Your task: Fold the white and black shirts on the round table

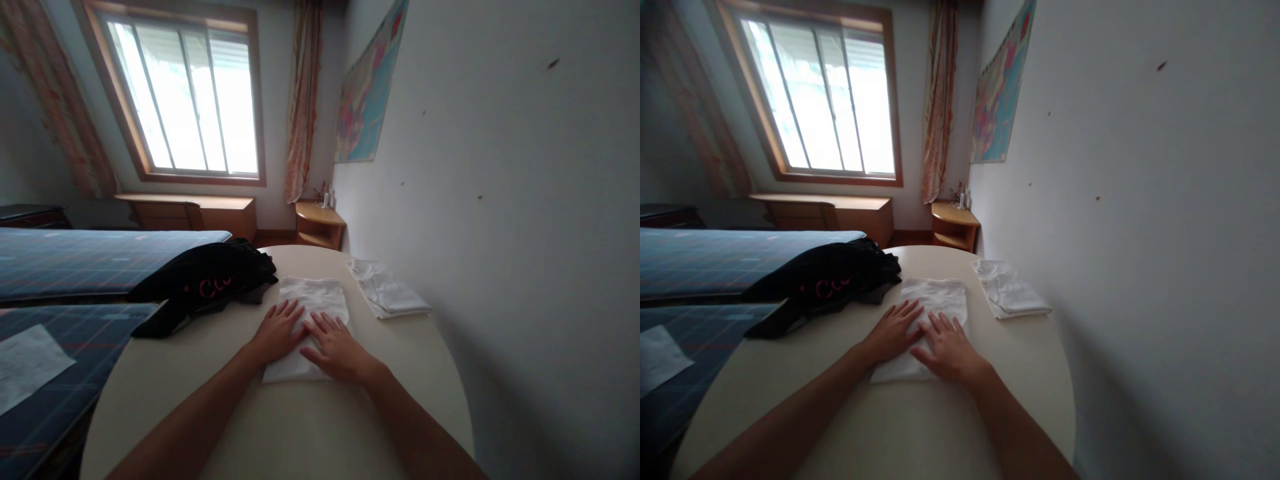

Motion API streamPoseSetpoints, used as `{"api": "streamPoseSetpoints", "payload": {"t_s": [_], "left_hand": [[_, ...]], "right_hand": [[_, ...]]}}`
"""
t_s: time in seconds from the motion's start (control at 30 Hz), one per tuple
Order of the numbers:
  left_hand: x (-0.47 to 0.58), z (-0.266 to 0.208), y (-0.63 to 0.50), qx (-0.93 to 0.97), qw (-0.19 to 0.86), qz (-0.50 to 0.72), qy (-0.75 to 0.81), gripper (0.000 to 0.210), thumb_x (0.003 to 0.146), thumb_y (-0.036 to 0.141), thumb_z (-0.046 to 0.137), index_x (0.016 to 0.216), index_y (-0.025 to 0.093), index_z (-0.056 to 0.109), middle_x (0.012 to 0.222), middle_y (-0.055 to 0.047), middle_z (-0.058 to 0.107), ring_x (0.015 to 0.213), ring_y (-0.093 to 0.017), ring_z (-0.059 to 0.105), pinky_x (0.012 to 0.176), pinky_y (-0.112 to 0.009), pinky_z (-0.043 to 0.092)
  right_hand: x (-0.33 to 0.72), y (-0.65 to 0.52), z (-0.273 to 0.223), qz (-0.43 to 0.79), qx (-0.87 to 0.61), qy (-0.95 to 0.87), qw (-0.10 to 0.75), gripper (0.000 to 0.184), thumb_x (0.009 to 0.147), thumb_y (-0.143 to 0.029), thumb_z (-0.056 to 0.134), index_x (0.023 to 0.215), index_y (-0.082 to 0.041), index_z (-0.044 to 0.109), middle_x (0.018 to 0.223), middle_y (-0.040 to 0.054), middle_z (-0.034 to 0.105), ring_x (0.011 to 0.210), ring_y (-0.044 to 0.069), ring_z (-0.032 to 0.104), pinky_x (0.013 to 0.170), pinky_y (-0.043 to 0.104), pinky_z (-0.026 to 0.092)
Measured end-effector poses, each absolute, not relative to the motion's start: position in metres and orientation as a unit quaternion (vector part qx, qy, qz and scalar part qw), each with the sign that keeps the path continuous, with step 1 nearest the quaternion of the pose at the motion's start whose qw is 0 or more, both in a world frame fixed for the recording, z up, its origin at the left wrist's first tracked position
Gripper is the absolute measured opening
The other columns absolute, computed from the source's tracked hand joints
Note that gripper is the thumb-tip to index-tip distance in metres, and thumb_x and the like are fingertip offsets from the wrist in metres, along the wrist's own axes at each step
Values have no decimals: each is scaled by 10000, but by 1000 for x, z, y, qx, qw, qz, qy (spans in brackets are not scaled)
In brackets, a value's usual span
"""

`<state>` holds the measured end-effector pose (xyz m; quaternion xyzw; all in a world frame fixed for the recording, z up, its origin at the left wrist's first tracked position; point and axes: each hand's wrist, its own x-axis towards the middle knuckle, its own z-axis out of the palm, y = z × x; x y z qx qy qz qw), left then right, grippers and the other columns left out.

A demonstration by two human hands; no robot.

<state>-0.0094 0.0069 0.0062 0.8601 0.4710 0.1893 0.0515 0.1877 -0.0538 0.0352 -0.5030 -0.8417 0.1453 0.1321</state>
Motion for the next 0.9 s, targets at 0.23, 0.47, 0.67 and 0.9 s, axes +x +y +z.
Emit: {"api": "streamPoseSetpoints", "payload": {"t_s": [0.23, 0.47, 0.67, 0.9], "left_hand": [[-17, 16, -6, 875, 58, 216, 430, 508, 939, 297, 484, 1432, 182, 457, 1513, -137, 432, 1423, -272, 355, 1173, -447, 275], [-26, 17, -30, 913, 146, 56, 377, 852, 901, 637, 466, 1572, 230, 137, 1625, -148, 102, 1488, -366, 45, 1177, -567, 120], [-27, 32, -40, 925, 165, 46, 339, 976, 700, 607, 733, 1517, 275, 314, 1619, -149, 164, 1475, -415, 106, 1157, -595, 186], [-20, 54, -47, 934, 177, 108, 290, 194, 755, 179, 664, 937, 244, 660, 1438, -52, 532, 1401, -309, 389, 1128, -446, 352]], "right_hand": [[178, -56, 33, 180, -524, -828, 79, 955, 831, -780, 434, 1573, -261, 135, 1642, 82, 70, 1494, 359, -37, 1178, 571, -37], [202, -50, 36, 224, -514, -827, 45, 1214, 645, -788, 655, 1575, -211, 130, 1642, 112, 23, 1495, 341, -63, 1202, 498, 34], [227, -40, 37, 244, -538, -804, 65, 1083, 688, -759, 655, 1557, -279, 222, 1640, 89, 84, 1499, 339, -13, 1195, 528, 48], [232, -39, 39, 207, -541, -813, 57, 997, 718, -785, 600, 1535, -306, 289, 1635, 86, 138, 1498, 355, 27, 1170, 598, 15]]}}
